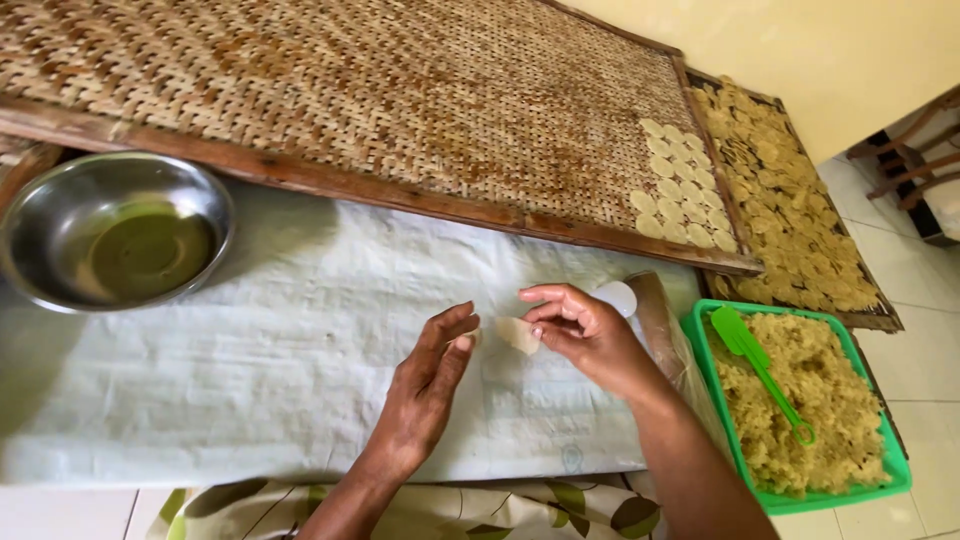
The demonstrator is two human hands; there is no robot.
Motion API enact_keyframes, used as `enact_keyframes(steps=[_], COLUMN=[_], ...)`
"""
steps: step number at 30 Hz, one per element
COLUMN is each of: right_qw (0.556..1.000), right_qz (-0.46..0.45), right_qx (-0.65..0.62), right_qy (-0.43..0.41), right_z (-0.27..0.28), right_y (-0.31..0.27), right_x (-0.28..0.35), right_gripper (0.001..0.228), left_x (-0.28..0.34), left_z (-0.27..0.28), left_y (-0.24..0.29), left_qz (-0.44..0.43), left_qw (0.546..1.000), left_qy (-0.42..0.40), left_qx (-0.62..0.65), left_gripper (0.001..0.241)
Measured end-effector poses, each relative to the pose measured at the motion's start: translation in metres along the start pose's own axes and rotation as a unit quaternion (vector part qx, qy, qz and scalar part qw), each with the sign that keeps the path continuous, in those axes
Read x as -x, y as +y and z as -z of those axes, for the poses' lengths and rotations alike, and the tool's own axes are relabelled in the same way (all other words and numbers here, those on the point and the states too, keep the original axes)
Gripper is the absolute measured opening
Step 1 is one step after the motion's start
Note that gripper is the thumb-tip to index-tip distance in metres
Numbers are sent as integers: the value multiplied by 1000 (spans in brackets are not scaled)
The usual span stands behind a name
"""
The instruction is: Flattening dough with a rolling pin and cutting it into small discs to be placed on a drying rack.
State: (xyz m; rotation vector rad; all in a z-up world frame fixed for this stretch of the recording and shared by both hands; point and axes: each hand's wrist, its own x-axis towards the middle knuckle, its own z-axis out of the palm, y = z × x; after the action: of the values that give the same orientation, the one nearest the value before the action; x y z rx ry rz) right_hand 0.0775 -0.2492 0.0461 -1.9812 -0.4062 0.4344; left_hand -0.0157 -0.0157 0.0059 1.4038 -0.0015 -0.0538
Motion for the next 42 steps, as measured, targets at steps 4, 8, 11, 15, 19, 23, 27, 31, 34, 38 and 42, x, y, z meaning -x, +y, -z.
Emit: enact_keyframes(steps=[4, 8, 11, 15, 19, 23, 27, 31, 34, 38, 42], right_qw=[1000, 986, 963, 957, 959, 950, 940, 935, 935, 934, 933], right_qz=[-22, -98, -155, -145, -154, -181, -195, -211, -212, -216, -217], right_qx=[-11, 74, 120, 121, 50, 54, 64, 44, 23, 34, 82], right_qy=[17, 117, 186, 220, 231, 247, 272, 283, 284, 281, 274], right_z=[61, 121, 162, 207, 244, 253, 274, 286, 293, 291, 295], right_y=[9, -13, -9, 24, 81, 94, 111, 119, 128, 123, 126], right_x=[-27, -73, -119, -178, -217, -213, -204, -198, -197, -194, -197], right_gripper=[40, 40, 39, 39, 38, 36, 33, 32, 34, 35, 36], left_x=[-4, -3, -7, -13, -10, -7, -5, -5, -6, -6, -5], left_z=[6, 12, 15, 24, 30, 31, 32, 36, 44, 43, 42], left_y=[4, 10, -1, -29, -41, -53, -73, -84, -100, -100, -98], left_qz=[44, 37, 64, 91, 92, 104, 125, 124, 133, 133, 133], left_qw=[997, 996, 994, 992, 992, 991, 987, 986, 985, 985, 986], left_qy=[2, 5, 28, 61, 46, 46, 55, 50, 27, 27, 30], left_qx=[59, 85, 84, 70, 76, 69, 83, 96, 109, 101, 101], left_gripper=[55, 53, 54, 63, 70, 70, 72, 73, 75, 77, 76])
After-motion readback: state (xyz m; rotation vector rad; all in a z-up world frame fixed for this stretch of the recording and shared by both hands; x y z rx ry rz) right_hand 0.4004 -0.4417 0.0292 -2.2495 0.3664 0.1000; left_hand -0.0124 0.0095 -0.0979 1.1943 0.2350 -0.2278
